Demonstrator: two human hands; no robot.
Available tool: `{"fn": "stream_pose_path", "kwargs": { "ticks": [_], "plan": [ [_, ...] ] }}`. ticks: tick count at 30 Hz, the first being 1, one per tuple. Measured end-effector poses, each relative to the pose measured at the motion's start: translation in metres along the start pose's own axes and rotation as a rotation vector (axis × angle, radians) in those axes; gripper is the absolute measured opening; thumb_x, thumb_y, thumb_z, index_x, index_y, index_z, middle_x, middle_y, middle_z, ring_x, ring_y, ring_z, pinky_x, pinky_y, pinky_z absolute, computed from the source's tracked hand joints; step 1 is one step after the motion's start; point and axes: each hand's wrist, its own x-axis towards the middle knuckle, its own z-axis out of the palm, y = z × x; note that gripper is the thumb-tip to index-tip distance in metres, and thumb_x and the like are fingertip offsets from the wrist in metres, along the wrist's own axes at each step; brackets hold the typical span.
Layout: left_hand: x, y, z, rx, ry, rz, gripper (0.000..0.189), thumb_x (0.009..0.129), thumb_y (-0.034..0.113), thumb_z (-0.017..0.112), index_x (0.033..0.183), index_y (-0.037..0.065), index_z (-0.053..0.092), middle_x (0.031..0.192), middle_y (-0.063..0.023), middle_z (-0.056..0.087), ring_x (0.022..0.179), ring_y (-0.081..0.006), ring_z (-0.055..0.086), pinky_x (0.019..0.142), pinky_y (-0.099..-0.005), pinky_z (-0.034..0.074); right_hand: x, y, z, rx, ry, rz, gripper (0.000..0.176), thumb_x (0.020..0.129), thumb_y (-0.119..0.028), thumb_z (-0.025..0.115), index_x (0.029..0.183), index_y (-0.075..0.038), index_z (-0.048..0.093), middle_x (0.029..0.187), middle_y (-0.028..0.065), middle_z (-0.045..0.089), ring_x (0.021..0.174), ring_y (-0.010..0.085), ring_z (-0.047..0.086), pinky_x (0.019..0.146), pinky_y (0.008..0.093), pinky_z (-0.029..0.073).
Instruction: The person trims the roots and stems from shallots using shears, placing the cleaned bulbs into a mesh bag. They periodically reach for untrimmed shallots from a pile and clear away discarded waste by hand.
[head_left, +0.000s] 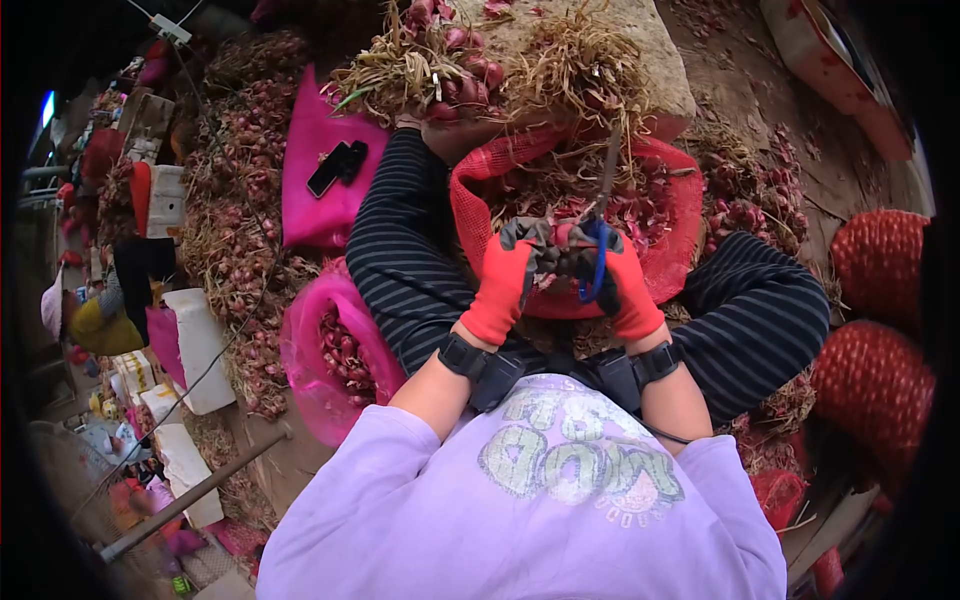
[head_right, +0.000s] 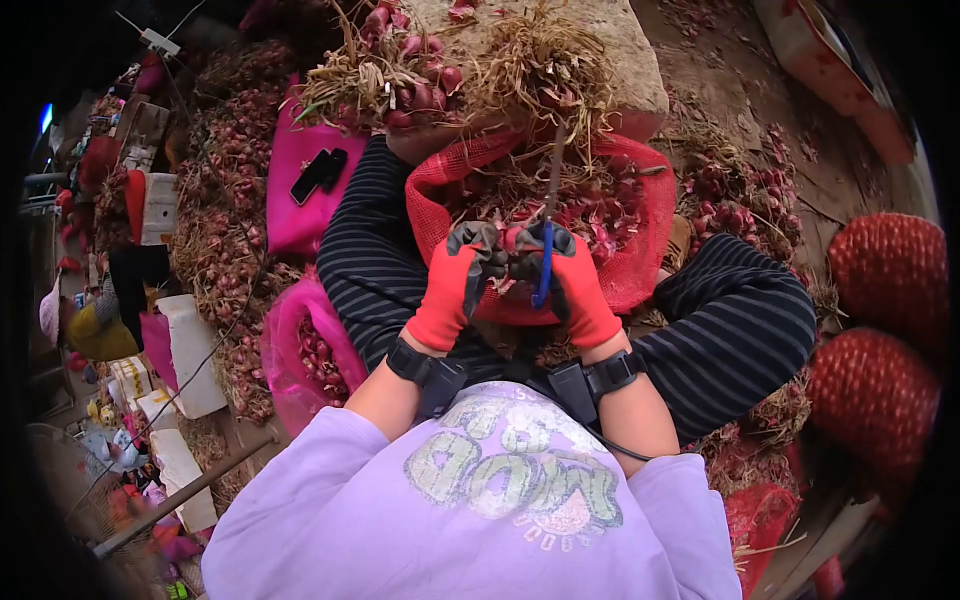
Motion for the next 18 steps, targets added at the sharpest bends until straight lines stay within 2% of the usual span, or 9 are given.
{"fn": "stream_pose_path", "kwargs": {
  "ticks": [1, 3, 4, 6, 8, 10, 12, 16, 18],
  "plan": [
    [-0.001, 0.002, 0.002, -0.067, 0.014, -0.046, 0.010, 0.089, 0.009, 0.047, 0.085, 0.006, 0.056, 0.078, -0.0006, 0.057, 0.068, -0.0121, 0.057, 0.066, -0.0249, 0.049, -0.002, -0.003, 0.002, 0.139, -0.030, 0.020, 0.027, 0.081, -0.011, 0.063, 0.103, 0.002, 0.055, 0.089, 0.0081, 0.062, 0.073, 0.0166, 0.064, 0.063, 0.0283, 0.053],
    [-0.003, 0.006, 0.006, -0.203, 0.040, -0.137, 0.011, 0.090, 0.011, 0.046, 0.084, 0.008, 0.054, 0.077, 0.0001, 0.055, 0.067, -0.0128, 0.057, 0.064, -0.0257, 0.049, -0.004, -0.005, 0.001, 0.093, -0.038, 0.020, 0.033, 0.084, -0.023, 0.060, 0.106, 0.000, 0.056, 0.088, 0.0047, 0.061, 0.074, 0.0129, 0.062, 0.063, 0.0251, 0.052],
    [-0.001, 0.002, 0.004, -0.170, 0.045, -0.095, 0.010, 0.089, 0.010, 0.046, 0.089, 0.008, 0.055, 0.078, -0.0013, 0.057, 0.065, -0.0137, 0.058, 0.062, -0.0261, 0.050, -0.005, -0.006, 0.001, 0.069, -0.042, 0.021, 0.036, 0.085, -0.029, 0.058, 0.108, -0.001, 0.056, 0.087, 0.0031, 0.061, 0.075, 0.0111, 0.061, 0.063, 0.0235, 0.051],
    [0.006, -0.011, -0.005, -0.103, 0.058, -0.011, 0.017, 0.087, 0.006, 0.045, 0.099, 0.007, 0.057, 0.078, -0.0042, 0.062, 0.062, -0.0154, 0.061, 0.057, -0.0270, 0.050, -0.005, -0.010, 0.002, 0.007, -0.043, 0.063, 0.038, 0.085, -0.030, 0.058, 0.109, -0.001, 0.055, 0.088, 0.0032, 0.061, 0.074, 0.0110, 0.061, 0.062, 0.0236, 0.051],
    [0.018, -0.020, -0.009, 0.422, 0.010, 0.482, 0.020, 0.085, 0.004, 0.048, 0.102, 0.007, 0.057, 0.080, -0.0039, 0.062, 0.060, -0.0132, 0.059, 0.056, -0.0264, 0.049, -0.005, -0.011, 0.002, 0.026, -0.044, 0.073, 0.035, 0.085, -0.025, 0.058, 0.109, 0.000, 0.055, 0.088, 0.0048, 0.062, 0.073, 0.0132, 0.062, 0.062, 0.0253, 0.052],
    [0.016, -0.014, -0.003, 0.513, -0.043, 0.512, 0.023, 0.083, 0.001, 0.051, 0.105, 0.006, 0.057, 0.081, -0.0034, 0.062, 0.061, -0.0112, 0.058, 0.055, -0.0253, 0.049, -0.003, -0.006, -0.002, 0.125, -0.041, 0.049, 0.028, 0.083, -0.014, 0.060, 0.106, 0.001, 0.056, 0.088, 0.0081, 0.062, 0.072, 0.0177, 0.064, 0.061, 0.0286, 0.054],
    [0.005, -0.001, 0.005, 0.164, -0.091, 0.086, 0.027, 0.080, -0.001, 0.055, 0.106, 0.006, 0.058, 0.083, -0.0027, 0.062, 0.063, -0.0093, 0.056, 0.055, -0.0238, 0.048, -0.001, 0.002, -0.012, 0.090, -0.029, 0.017, 0.028, 0.083, -0.015, 0.060, 0.106, 0.001, 0.056, 0.088, 0.0082, 0.063, 0.071, 0.0171, 0.064, 0.060, 0.0281, 0.054],
    [0.002, 0.005, 0.015, 0.291, -0.034, 0.143, 0.024, 0.078, -0.004, 0.054, 0.101, 0.002, 0.059, 0.088, -0.0035, 0.063, 0.071, -0.0095, 0.058, 0.059, -0.0228, 0.049, 0.008, 0.010, -0.022, -0.033, 0.087, 0.061, 0.025, 0.085, -0.016, 0.060, 0.105, -0.001, 0.057, 0.087, 0.0071, 0.063, 0.071, 0.0167, 0.062, 0.061, 0.0273, 0.053],
    [-0.003, 0.004, 0.019, 0.287, -0.072, 0.201, 0.025, 0.076, -0.004, 0.055, 0.100, 0.001, 0.060, 0.089, -0.0059, 0.063, 0.076, -0.0130, 0.059, 0.067, -0.0247, 0.049, 0.006, 0.008, -0.014, 0.201, 0.072, -0.075, 0.024, 0.086, -0.017, 0.059, 0.105, -0.002, 0.057, 0.087, 0.0060, 0.062, 0.070, 0.0173, 0.061, 0.061, 0.0278, 0.053]
  ]
}}
